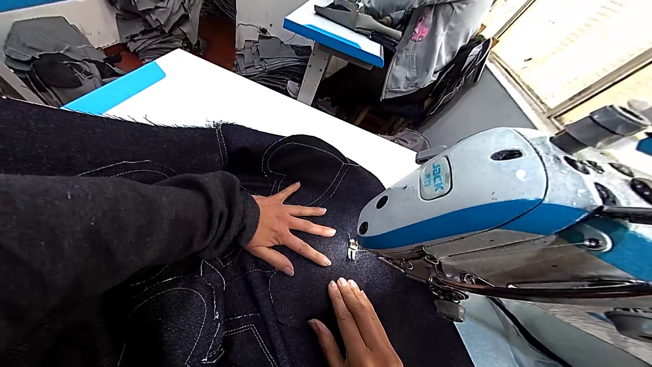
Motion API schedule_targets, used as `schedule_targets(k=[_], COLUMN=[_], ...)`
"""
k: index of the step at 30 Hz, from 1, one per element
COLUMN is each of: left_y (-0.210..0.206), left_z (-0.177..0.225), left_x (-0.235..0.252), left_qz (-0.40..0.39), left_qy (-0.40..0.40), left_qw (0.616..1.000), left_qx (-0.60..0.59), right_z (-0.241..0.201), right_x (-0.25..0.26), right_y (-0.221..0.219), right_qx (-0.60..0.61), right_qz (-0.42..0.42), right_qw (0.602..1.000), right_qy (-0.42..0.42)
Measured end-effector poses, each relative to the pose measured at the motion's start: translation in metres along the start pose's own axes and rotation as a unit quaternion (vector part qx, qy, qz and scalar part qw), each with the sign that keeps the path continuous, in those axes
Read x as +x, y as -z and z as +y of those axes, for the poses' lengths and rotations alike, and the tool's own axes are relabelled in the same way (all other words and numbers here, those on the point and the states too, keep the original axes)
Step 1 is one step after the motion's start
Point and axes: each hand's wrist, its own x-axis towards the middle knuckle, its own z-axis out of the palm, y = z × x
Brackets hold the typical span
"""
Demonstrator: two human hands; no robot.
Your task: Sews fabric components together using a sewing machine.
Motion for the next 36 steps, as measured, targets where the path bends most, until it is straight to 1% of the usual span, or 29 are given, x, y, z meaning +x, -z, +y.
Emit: schedule_targets(k=[4,8,14,22,29,36], left_y=[0.0,0.0,0.001,0.0,-0.001,0.001], left_z=[-0.001,-0.01,-0.016,-0.023,-0.019,-0.017], left_x=[0.0,-0.007,-0.005,0.004,0.002,0.003], left_qz=[-0.002,0.001,-0.001,-0.002,0.003,-0.008], left_qy=[0.0,-0.004,-0.026,-0.035,-0.039,-0.031], left_qw=[1.0,1.0,1.0,0.999,0.999,0.999], left_qx=[-0.001,0.004,-0.009,-0.006,-0.012,-0.018], right_z=[-0.002,-0.006,-0.02,-0.011,-0.012,-0.012], right_x=[0.0,0.009,0.004,0.005,0.003,0.002], right_y=[0.0,-0.007,-0.007,-0.005,-0.003,-0.002], right_qx=[-0.003,-0.014,-0.027,-0.015,-0.022,-0.02], right_qz=[-0.001,0.008,0.001,-0.009,-0.019,-0.024], right_qw=[1.0,1.0,0.999,0.999,0.999,0.999], right_qy=[-0.002,0.007,-0.021,-0.03,-0.027,-0.028])
